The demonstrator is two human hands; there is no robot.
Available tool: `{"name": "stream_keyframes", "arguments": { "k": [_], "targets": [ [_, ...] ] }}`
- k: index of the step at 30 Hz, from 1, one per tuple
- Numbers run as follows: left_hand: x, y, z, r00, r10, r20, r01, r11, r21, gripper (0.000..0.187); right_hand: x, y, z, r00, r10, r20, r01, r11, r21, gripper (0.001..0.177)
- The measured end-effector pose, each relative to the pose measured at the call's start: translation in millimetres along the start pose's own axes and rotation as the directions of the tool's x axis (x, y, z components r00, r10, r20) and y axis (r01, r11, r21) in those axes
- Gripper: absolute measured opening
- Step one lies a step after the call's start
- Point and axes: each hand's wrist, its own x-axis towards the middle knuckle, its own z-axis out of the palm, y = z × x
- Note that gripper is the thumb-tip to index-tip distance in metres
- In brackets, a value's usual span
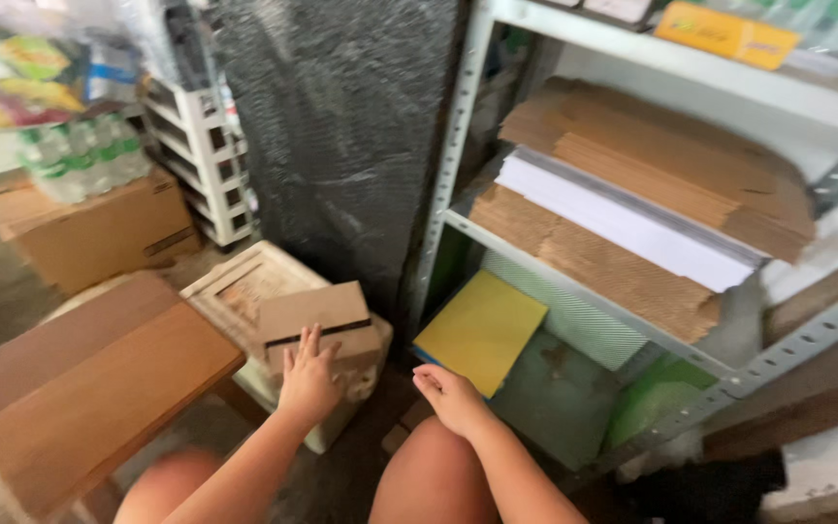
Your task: The person opens a cardboard box containing small clear glasses and removes them one by one, placing them on a wooden stool. After emptying the box, they stack the glasses on a metal shelf.
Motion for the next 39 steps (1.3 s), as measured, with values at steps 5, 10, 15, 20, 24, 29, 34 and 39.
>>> {"name": "stream_keyframes", "arguments": {
  "k": [5, 10, 15, 20, 24, 29, 34, 39],
  "targets": [
    [-20, -25, 14, 0.993, -0.11, 0.052, 0.106, 0.991, 0.077, 0.069, 7, 11, 33, 0.998, -0.024, 0.052, 0.027, 0.998, -0.065, 0.047],
    [-19, -56, 54, 0.983, -0.156, 0.093, 0.147, 0.985, 0.093, 0.074, 17, 28, 41, 0.997, -0.074, 0.006, 0.073, 0.959, -0.274, 0.044],
    [-10, -76, 75, 0.968, -0.207, 0.142, 0.204, 0.978, 0.032, 0.08, -2, 14, 24, 0.999, -0.006, 0.048, 0.021, 0.948, -0.319, 0.052],
    [-16, -86, 77, 0.967, -0.235, 0.101, 0.244, 0.966, -0.089, 0.069, -10, 7, 16, 0.996, 0.026, 0.088, 0.009, 0.93, -0.368, 0.053],
    [-26, -87, 74, 0.944, -0.32, 0.076, 0.328, 0.911, -0.249, 0.067, 5, 15, 22, 0.991, 0.045, 0.127, 0.011, 0.911, -0.411, 0.055],
    [-59, -59, 1, 0.873, -0.487, -0.017, 0.431, 0.788, -0.439, 0.063, 22, 4, 28, 0.985, 0.077, 0.154, -0.025, 0.948, -0.317, 0.049],
    [-28, -87, 5, 0.858, -0.512, -0.043, 0.416, 0.741, -0.527, 0.064, 111, 42, 71, 0.997, 0.054, -0.05, -0.053, 0.998, 0.024, 0.042],
    [2, -104, 18, 0.858, -0.509, 0.072, 0.468, 0.715, -0.519, 0.081, 143, 9, 99, 0.979, 0.161, -0.122, -0.104, 0.92, 0.378, 0.055]
  ]
}}
